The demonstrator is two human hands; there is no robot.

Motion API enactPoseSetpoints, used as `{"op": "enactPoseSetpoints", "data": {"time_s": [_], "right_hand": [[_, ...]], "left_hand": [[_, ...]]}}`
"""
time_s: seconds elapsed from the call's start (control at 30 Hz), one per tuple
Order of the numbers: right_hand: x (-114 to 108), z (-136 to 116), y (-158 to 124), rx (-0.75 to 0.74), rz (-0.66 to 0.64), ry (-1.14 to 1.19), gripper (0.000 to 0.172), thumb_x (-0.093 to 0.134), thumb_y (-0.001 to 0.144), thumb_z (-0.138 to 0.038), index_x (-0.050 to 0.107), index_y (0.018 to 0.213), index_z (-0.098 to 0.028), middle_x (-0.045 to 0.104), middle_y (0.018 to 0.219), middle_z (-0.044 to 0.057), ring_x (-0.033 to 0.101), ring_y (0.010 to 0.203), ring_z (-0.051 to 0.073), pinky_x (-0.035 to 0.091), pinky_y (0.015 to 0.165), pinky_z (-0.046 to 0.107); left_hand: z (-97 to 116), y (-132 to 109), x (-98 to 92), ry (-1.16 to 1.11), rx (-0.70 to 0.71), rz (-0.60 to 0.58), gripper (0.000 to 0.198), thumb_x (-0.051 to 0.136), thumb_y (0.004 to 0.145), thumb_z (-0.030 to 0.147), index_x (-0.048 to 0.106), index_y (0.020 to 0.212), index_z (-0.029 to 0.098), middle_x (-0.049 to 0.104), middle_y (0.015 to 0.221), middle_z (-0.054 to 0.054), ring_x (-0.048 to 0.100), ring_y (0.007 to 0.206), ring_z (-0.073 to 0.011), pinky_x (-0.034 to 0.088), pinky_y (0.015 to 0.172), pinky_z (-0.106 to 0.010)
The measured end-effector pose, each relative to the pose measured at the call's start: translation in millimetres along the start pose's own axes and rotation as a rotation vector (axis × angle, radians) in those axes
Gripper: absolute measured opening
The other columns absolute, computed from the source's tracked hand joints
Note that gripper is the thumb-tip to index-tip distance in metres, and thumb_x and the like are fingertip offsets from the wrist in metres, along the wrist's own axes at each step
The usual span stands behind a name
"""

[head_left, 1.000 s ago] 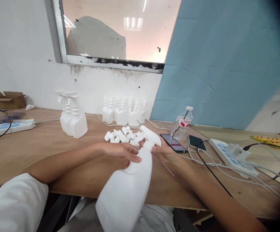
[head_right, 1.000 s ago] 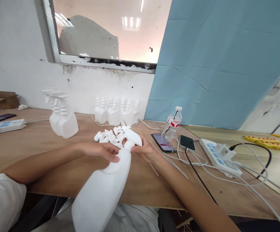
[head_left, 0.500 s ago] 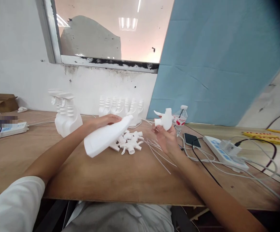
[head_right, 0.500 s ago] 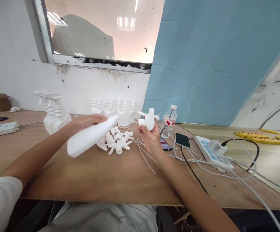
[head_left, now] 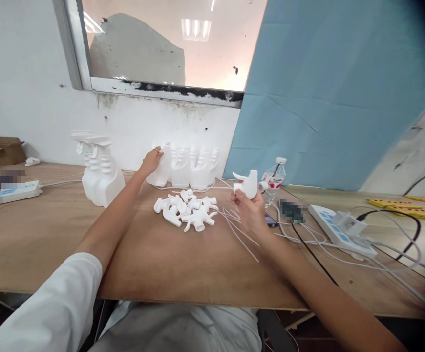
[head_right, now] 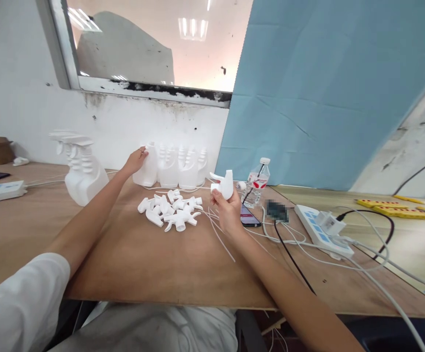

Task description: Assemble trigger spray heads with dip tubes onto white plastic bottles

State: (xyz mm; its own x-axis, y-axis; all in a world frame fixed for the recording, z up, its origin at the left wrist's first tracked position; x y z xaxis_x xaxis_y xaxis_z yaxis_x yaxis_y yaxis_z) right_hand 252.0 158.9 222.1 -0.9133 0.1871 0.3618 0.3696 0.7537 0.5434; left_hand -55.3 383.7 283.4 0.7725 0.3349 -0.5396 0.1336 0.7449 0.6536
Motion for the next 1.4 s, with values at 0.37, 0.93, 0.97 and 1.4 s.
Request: {"op": "enactPoseSetpoints", "data": {"time_s": [0.37, 0.93, 0.97, 1.4], "right_hand": [[15.0, 16.2, -11.3, 0.133, -0.101, 0.036, 0.036, 0.079, 0.065, -0.027, 0.059, 0.095, -0.022, 0.053, 0.068, -0.005, 0.047, 0.056, 0.009, 0.037, 0.051, 0.023], [28.4, 27.9, -16.6, 0.221, -0.242, 0.086, 0.029, 0.077, 0.069, -0.031, 0.059, 0.090, -0.024, 0.064, 0.084, -0.001, 0.066, 0.076, 0.018, 0.052, 0.081, 0.038], [29.4, 28.8, -16.6, 0.238, -0.252, 0.093, 0.028, 0.077, 0.069, -0.031, 0.059, 0.089, -0.024, 0.064, 0.083, -0.001, 0.066, 0.075, 0.018, 0.052, 0.081, 0.038], [35.2, 27.6, -14.9, 0.342, -0.322, 0.149, 0.029, 0.074, 0.069, -0.041, 0.058, 0.082, -0.021, 0.056, 0.080, -0.002, 0.038, 0.052, 0.008, 0.041, 0.052, 0.027]], "left_hand": [[-37.4, -5.4, 27.1, -0.132, 0.002, 0.029, 0.039, 0.035, 0.093, 0.026, 0.050, 0.127, 0.013, 0.060, 0.123, -0.013, 0.054, 0.116, -0.0256, 0.038, 0.104, -0.039], [-68.3, -17.6, 40.0, -0.067, -0.171, 0.004, 0.072, 0.053, 0.079, 0.017, 0.027, 0.145, 0.007, 0.039, 0.145, -0.021, 0.038, 0.135, -0.0258, 0.028, 0.114, -0.036], [-67.7, -17.3, 40.3, -0.067, -0.181, -0.004, 0.071, 0.053, 0.079, 0.016, 0.028, 0.145, 0.007, 0.042, 0.143, -0.021, 0.041, 0.133, -0.0260, 0.030, 0.113, -0.037], [-24.1, -18.1, -5.1, -0.091, -0.173, 0.198, 0.044, 0.045, 0.084, 0.015, 0.044, 0.128, 0.009, 0.050, 0.134, -0.018, 0.052, 0.121, -0.0218, 0.039, 0.105, -0.033]]}}
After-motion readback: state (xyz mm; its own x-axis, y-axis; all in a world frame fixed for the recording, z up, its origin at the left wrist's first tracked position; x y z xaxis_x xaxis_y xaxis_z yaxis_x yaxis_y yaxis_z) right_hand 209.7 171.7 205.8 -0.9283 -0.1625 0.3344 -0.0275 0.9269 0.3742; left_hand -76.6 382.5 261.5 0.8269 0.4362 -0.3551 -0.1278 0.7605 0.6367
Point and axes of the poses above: each hand's wrist, its own y-axis towards the middle knuckle, its own x-axis out of the palm, z = x × y, the point moved 10 cm from there along y, towards the middle knuckle
